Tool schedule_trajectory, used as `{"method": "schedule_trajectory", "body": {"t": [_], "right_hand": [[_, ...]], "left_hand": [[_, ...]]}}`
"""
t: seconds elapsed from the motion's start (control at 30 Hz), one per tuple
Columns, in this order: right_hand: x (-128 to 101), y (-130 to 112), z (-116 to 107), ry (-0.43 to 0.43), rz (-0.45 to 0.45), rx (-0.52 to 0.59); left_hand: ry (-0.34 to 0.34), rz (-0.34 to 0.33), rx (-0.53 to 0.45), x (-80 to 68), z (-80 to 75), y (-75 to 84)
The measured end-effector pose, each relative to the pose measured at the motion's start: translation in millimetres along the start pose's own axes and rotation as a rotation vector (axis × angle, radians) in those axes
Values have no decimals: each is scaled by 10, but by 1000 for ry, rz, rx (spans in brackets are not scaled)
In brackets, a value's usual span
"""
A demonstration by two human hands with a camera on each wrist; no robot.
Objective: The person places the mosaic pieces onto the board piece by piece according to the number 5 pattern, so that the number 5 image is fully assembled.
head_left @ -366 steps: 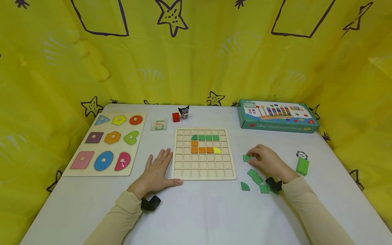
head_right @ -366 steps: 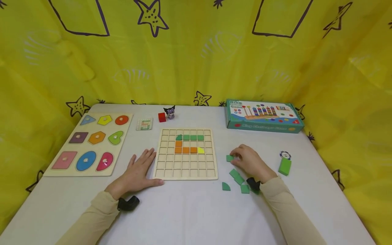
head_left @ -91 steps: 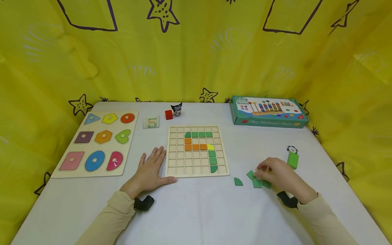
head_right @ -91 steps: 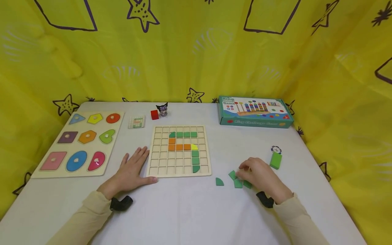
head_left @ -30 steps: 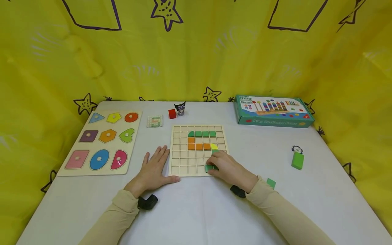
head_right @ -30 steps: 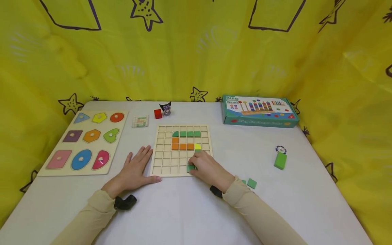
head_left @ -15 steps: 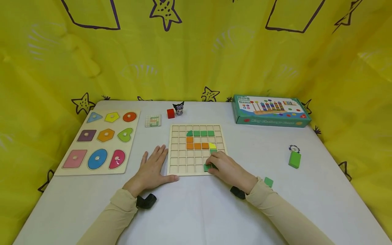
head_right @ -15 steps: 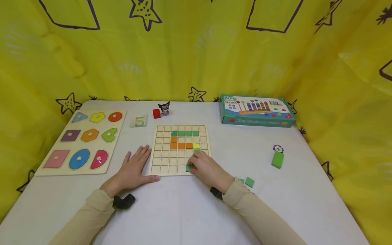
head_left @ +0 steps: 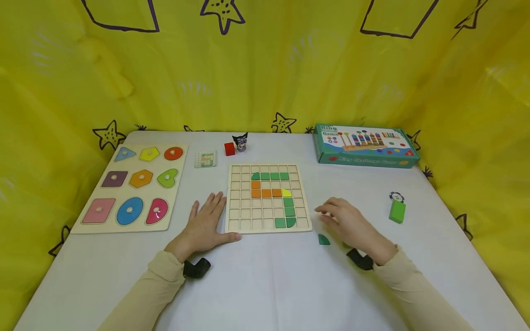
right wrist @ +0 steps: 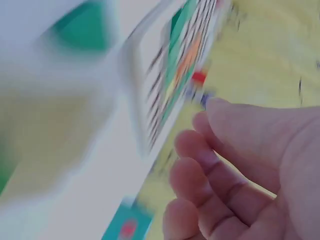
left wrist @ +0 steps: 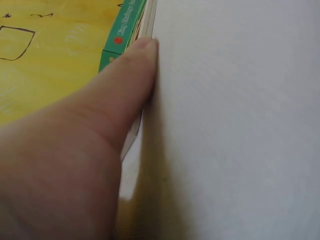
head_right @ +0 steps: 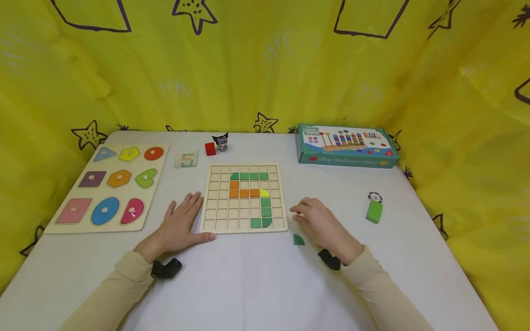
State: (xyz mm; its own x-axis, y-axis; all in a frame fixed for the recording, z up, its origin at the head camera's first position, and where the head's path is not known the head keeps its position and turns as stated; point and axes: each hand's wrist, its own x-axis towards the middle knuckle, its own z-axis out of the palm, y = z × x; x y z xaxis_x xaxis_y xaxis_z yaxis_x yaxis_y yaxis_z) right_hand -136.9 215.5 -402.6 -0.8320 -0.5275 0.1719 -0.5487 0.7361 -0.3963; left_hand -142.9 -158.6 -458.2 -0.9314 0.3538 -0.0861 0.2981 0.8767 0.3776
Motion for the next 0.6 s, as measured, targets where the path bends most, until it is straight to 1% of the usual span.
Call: {"method": "schedule_trajectory", "body": {"t": [0.13, 0.2, 0.27, 0.4, 0.6], "right_hand": [[-401, 274, -216, -1, 171, -12], [-589, 363, -265, -17, 248, -5], [-738, 427, -277, -35, 295, 8], [-904, 489, -226, -51, 332, 45], [-977, 519, -175, -21, 300, 29]], "left_hand": [[-14, -3, 6, 16, -28, 5], [-18, -4, 5, 13, -53, 8], [-16, -4, 5, 8, -75, 9], [-13, -6, 8, 1, -98, -1], [-3, 6, -7, -11, -50, 27]]}}
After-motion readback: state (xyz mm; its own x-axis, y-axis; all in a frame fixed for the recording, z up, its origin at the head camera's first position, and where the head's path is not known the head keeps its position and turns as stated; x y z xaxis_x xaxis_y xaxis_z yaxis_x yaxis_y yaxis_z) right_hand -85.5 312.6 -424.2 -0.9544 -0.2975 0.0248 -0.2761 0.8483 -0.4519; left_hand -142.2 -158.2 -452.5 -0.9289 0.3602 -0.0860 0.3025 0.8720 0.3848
